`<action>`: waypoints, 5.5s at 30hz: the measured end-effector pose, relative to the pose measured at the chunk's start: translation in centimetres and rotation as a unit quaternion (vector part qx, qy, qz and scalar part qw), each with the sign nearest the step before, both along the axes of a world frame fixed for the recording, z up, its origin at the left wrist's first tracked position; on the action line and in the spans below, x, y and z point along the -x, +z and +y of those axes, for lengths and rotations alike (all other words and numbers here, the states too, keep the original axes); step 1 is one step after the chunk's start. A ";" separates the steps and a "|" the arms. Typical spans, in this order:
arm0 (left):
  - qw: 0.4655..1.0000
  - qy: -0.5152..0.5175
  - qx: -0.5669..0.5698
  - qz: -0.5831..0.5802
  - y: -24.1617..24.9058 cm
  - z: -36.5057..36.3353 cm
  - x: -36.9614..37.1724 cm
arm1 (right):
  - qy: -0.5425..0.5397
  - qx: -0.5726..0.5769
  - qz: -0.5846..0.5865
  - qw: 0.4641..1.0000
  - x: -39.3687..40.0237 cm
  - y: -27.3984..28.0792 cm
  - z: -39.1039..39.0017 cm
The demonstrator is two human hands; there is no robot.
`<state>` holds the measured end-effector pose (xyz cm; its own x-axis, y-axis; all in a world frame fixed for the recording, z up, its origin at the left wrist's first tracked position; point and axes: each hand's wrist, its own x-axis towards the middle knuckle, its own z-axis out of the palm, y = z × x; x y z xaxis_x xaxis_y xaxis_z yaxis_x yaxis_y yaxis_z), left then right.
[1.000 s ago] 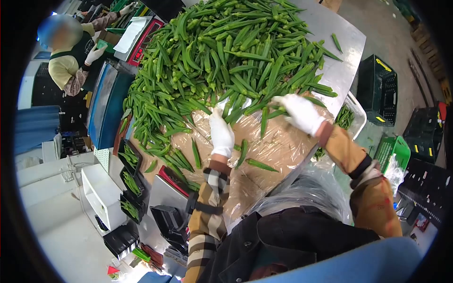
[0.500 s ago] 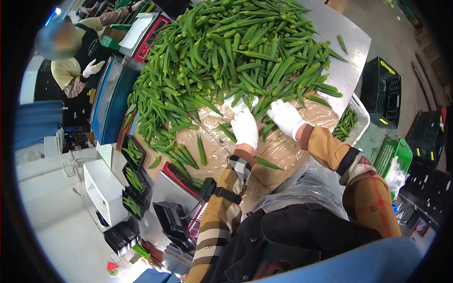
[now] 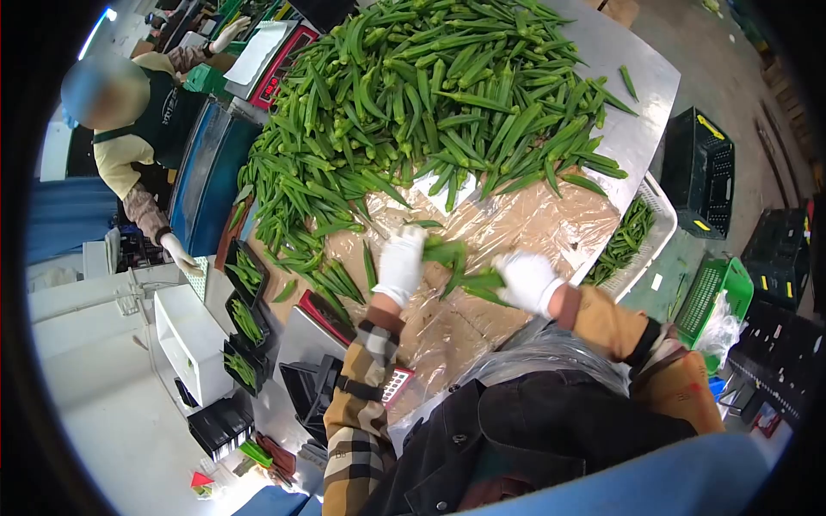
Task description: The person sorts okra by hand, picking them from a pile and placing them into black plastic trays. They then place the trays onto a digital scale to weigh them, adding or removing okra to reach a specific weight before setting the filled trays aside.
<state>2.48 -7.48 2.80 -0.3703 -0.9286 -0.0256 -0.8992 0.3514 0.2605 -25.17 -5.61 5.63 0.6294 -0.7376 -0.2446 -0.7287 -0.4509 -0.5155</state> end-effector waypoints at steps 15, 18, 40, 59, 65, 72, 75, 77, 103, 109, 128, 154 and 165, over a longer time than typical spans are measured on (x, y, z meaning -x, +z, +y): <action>0.988 0.133 0.061 0.039 -3.3 -3.6 -0.5 | 0.097 0.238 0.027 0.966 -2.9 -1.3 -0.5; 0.985 0.150 0.019 -0.080 -5.7 -3.0 1.7 | 0.119 0.318 0.007 0.941 -6.0 -4.9 -1.3; 0.667 0.424 -0.212 0.575 4.6 11.5 -1.9 | -0.218 -0.485 -0.319 0.784 -7.9 1.7 -0.3; 0.695 0.455 -0.106 0.546 19.8 32.6 -15.0 | -0.062 -0.683 -0.414 0.599 -31.5 10.0 19.2; 0.588 0.528 -0.141 0.596 17.7 36.4 -20.9 | -0.157 -0.663 -0.394 0.617 -38.7 5.3 22.7; 0.569 0.550 0.033 0.610 17.4 42.4 -22.5 | -0.159 -0.756 -0.358 0.524 -26.2 6.2 13.6; 0.498 0.597 0.103 0.620 15.3 46.5 -23.1 | -0.233 -0.724 -0.318 0.566 -18.4 1.6 11.3; 0.467 0.635 0.137 0.600 13.8 48.5 -22.6 | -0.319 -0.690 -0.282 0.586 -14.9 -0.5 12.5; 0.435 0.575 0.053 0.691 7.4 27.4 -27.4 | -0.227 -0.649 -0.267 0.675 -14.9 1.5 14.9; 0.383 0.575 0.068 0.719 1.1 15.6 -37.0 | -0.277 -0.604 -0.324 0.674 -12.8 2.5 13.7; 0.681 0.709 0.017 0.184 -4.8 54.3 -21.8 | -0.188 -0.686 -0.204 0.672 -12.3 -1.3 15.6; 0.840 0.527 0.120 0.031 9.4 35.2 -12.9 | -0.266 -0.526 -0.308 0.746 -5.8 -2.0 7.0; 0.825 0.509 0.084 0.229 -1.1 10.5 -11.5 | -0.329 -0.473 -0.314 0.755 -2.6 -4.7 2.2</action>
